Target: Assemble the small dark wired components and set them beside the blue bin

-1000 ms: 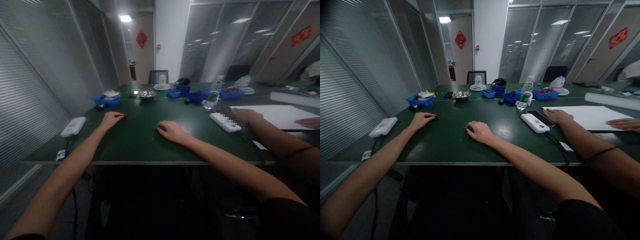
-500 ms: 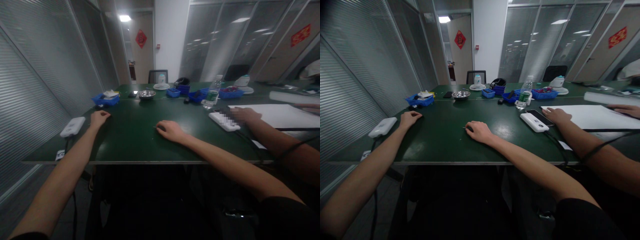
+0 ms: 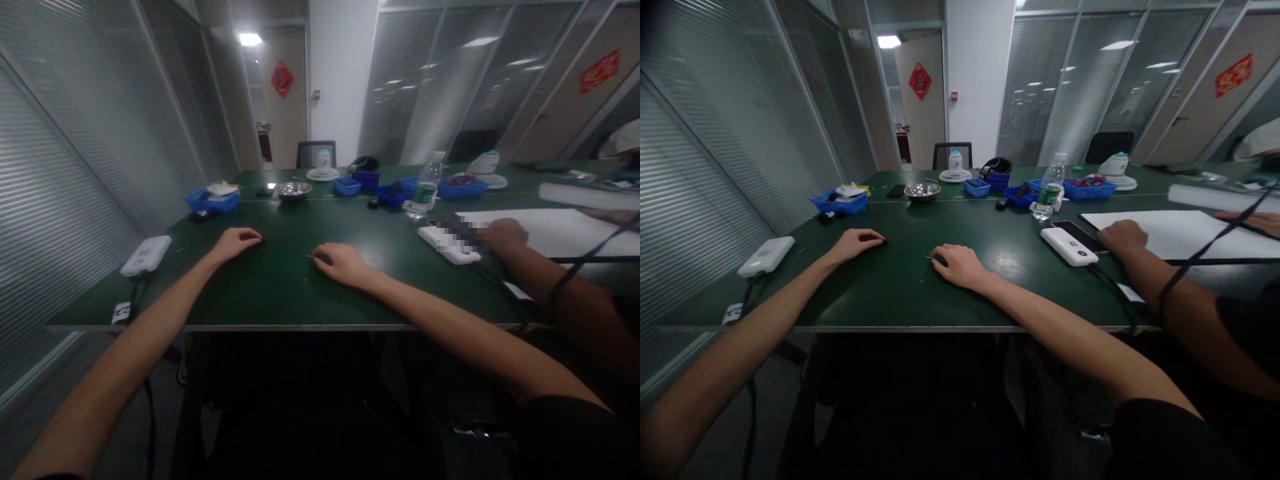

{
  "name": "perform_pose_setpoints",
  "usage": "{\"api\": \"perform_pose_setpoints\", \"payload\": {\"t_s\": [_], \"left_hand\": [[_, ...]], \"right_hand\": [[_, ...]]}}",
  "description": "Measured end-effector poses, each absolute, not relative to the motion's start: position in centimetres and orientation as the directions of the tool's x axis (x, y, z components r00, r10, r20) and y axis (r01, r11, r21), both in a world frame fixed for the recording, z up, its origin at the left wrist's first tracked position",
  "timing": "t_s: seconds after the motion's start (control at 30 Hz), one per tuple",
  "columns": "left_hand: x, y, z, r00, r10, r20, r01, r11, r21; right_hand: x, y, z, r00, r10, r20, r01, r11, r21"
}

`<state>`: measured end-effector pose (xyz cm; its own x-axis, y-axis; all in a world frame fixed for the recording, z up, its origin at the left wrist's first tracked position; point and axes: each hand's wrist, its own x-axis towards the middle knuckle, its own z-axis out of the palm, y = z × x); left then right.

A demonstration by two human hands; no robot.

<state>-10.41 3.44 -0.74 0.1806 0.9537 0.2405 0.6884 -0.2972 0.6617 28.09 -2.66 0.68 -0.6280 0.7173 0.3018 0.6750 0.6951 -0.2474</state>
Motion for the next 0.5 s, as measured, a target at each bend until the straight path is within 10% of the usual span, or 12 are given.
{"api": "perform_pose_setpoints", "payload": {"t_s": [0.2, 0.5], "left_hand": [[-3.3, 0.1, -0.3, 0.536, 0.812, 0.232, 0.482, -0.519, 0.706], [-1.6, -1.2, 0.1, 0.627, 0.732, 0.266, 0.406, -0.599, 0.69]], "right_hand": [[28.1, -2.7, 0.5, -0.704, 0.625, 0.338, 0.569, 0.781, -0.259], [28.0, -2.8, 0.5, -0.748, 0.567, 0.346, 0.516, 0.824, -0.235]]}}
